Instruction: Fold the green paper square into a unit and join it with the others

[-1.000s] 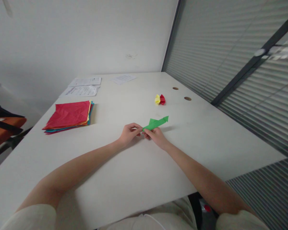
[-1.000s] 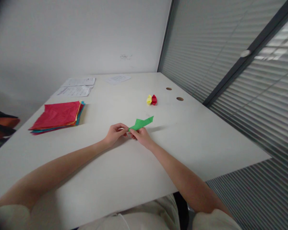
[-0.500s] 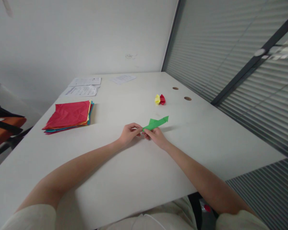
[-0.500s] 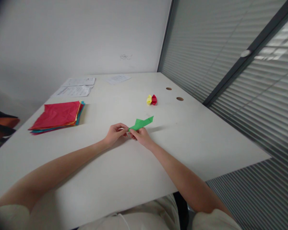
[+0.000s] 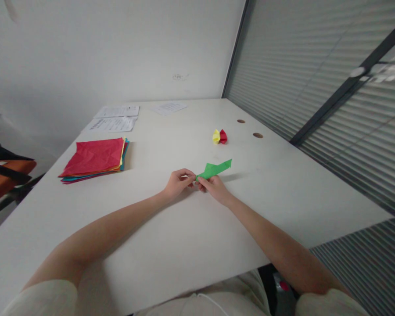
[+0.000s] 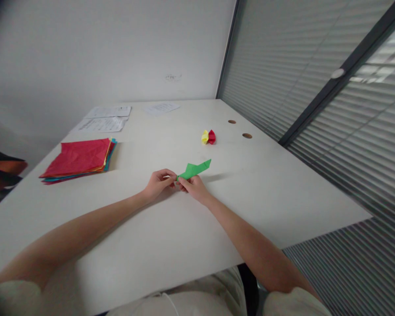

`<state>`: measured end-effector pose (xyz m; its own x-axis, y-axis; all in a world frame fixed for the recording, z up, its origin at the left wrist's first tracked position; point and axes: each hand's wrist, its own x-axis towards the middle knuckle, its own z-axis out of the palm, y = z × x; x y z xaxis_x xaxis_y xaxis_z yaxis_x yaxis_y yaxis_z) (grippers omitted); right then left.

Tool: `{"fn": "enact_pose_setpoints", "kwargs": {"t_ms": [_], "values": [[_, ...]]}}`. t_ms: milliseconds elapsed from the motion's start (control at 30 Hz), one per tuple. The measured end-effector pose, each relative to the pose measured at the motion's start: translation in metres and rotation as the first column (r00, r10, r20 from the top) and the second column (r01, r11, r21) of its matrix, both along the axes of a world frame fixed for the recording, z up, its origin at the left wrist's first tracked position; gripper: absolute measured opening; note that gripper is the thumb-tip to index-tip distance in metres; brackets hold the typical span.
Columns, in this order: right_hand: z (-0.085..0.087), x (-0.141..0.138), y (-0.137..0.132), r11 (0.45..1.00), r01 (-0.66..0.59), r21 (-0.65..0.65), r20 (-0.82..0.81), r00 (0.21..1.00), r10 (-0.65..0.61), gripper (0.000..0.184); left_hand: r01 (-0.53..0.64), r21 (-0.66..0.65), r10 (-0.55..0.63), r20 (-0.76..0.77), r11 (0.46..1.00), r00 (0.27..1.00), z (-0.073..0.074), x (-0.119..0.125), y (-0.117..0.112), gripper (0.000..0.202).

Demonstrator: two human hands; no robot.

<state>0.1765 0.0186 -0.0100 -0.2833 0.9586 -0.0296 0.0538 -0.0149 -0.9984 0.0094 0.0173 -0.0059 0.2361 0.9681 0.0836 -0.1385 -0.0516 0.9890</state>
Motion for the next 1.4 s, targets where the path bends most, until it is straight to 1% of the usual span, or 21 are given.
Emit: {"fn": "enact_pose_setpoints", "kwargs": {"t_ms": [133,300,633,867,1000,1067,1267,1400], "values": [[-0.0024,-0.0002,-0.0004,1.000,-0.015,0.009,0.014,1.000,0.015,0.043,0.006,-0.004,-0.006,-0.009,1.000,1.000,0.0014,0.0008,-0.0016,0.035],[-0.0035,-0.0004,-0.0003,0.999,-0.033,0.034,0.032,0.999,0.031,0.042,0.027,0.009,-0.027,-0.006,1.000,1.000,-0.0006,0.0010,-0.0015,0.034],[0.0016,-0.0017,-0.0016,0.999,-0.018,0.030,0.014,1.000,0.017,0.042,0.014,0.008,-0.014,-0.002,1.000,1.000,0.0008,0.0008,-0.0016,0.033],[0.0015,-0.0005,-0.0004,0.999,0.034,0.006,0.003,0.999,-0.034,0.043,0.002,0.011,-0.002,0.003,1.000,1.000,0.0027,0.0004,-0.0020,0.036],[0.0012,-0.0004,-0.0003,1.000,0.028,0.000,0.002,1.000,-0.028,0.043,0.009,-0.001,-0.009,-0.007,1.000,1.000,0.0036,0.0011,-0.0019,0.037],[0.0012,-0.0001,-0.0007,1.000,0.028,0.008,0.009,1.000,-0.028,0.044,0.000,0.002,0.000,-0.015,1.000,1.000,0.0037,0.0012,-0.0016,0.038],[0.0045,0.0010,-0.0015,0.997,0.059,0.058,0.002,0.998,-0.060,0.043,-0.076,0.019,0.077,-0.024,0.997,0.997,0.0012,0.0010,-0.0002,0.038],[0.0059,0.0004,-0.0007,0.994,0.091,0.057,-0.042,0.995,-0.089,0.043,-0.073,0.011,0.073,-0.007,0.997,0.997,0.0009,0.0011,-0.0002,0.036]]}}
